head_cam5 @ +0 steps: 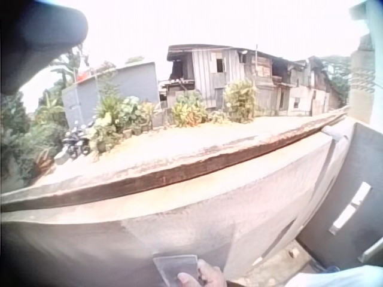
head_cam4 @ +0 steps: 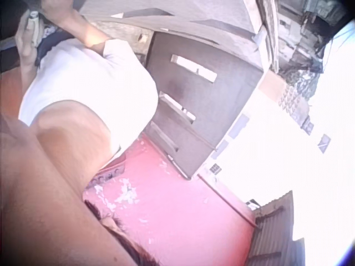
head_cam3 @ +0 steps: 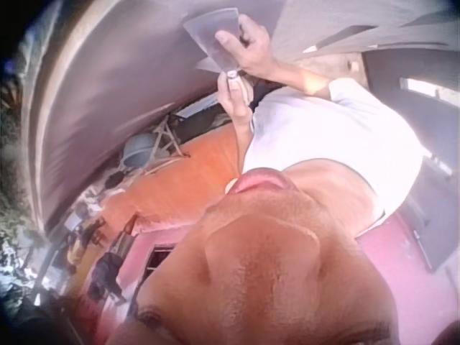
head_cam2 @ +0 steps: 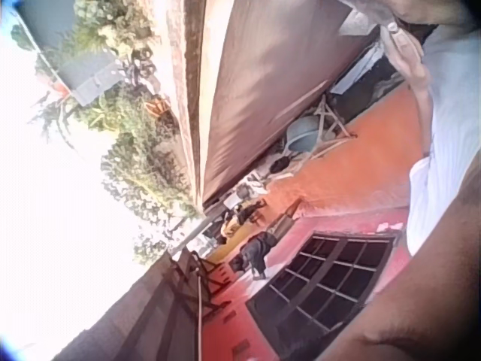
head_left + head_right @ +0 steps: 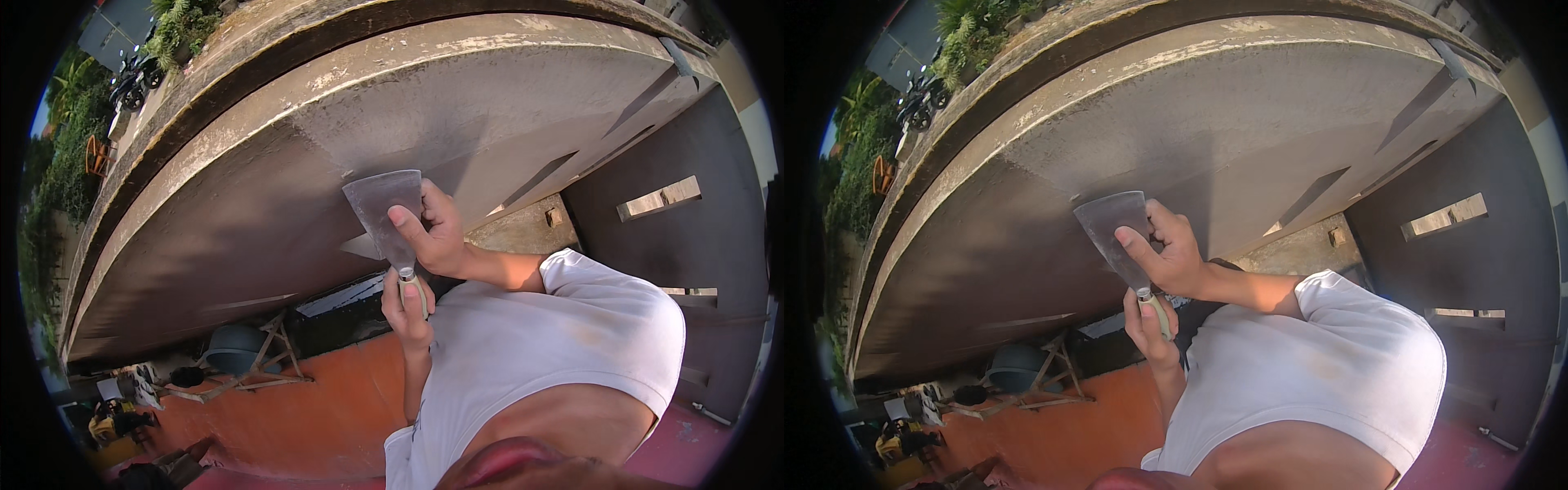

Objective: The person uses a trowel to apply and smooth plaster on a ceiling surface. They repeatedly spread the material and level the surface, occasionally wiping the trowel blade with their hand.

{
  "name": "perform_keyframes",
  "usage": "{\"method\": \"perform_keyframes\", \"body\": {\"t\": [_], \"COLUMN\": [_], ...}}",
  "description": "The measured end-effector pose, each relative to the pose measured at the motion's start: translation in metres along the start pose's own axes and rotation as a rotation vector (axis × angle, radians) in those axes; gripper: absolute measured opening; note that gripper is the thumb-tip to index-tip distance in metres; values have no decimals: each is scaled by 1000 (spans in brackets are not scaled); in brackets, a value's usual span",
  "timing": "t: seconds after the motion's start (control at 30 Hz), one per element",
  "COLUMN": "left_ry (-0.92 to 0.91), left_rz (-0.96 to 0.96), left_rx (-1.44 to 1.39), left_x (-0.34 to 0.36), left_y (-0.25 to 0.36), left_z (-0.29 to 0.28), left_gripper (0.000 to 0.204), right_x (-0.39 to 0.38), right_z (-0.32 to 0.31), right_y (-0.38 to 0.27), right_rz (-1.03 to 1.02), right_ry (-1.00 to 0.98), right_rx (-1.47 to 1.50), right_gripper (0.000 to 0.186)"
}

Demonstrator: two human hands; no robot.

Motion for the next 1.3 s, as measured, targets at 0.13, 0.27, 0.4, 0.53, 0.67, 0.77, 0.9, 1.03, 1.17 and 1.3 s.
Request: {"method": "perform_keyframes", "body": {"t": [0.13, 0.27, 0.4, 0.53, 0.67, 0.77, 0.9, 1.03, 1.17, 1.3], "left_ry": [-66, -17, -5, -9, 40, 17, 57, 12, 30, 19], "left_rz": [30, 59, 39, 78, 97, 60, 135, 115, 155, 127], "left_rx": [40, 82, 128, 150, 196, 194, 231, 248, 287, 298], "left_x": [7, 16, 21, 25, 25, 22, 23, 25, 23, 20], "left_y": [-3, 3, 5, 1, 4, 2, 4, 1, 6, 3], "left_z": [-9, -6, -9, -13, -20, -25, -27, -34, -35, -41], "left_gripper": [43, 40, 38, 37, 37, 37, 37, 38, 38, 37], "right_x": [-2, 6, 3, 2, -1, -5, -2, -5, 0, 0], "right_z": [0, 2, 1, 3, 7, 10, 10, 9, 14, 15], "right_y": [11, 7, 12, 13, 17, 19, 20, 25, 20, 20], "right_rz": [-36, -115, -122, -145, -127, -140, -175, -177, -164, -178], "right_ry": [38, 35, 41, 51, 89, 87, 37, 28, 31, 39], "right_rx": [17, 14, -9, 4, 62, 59, 26, 15, 32, 29], "right_gripper": [21, 22, 24, 25, 27, 28, 30, 30, 29, 29]}}
Point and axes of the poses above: each hand's wrist, its own x-axis towards the middle knuckle, its own z-axis out of the palm, y = z × x, the point moved 4 cm from there along x, towards the middle knuckle, and after that the axes turned 12 degrees about -z, right-handed, at the moved point
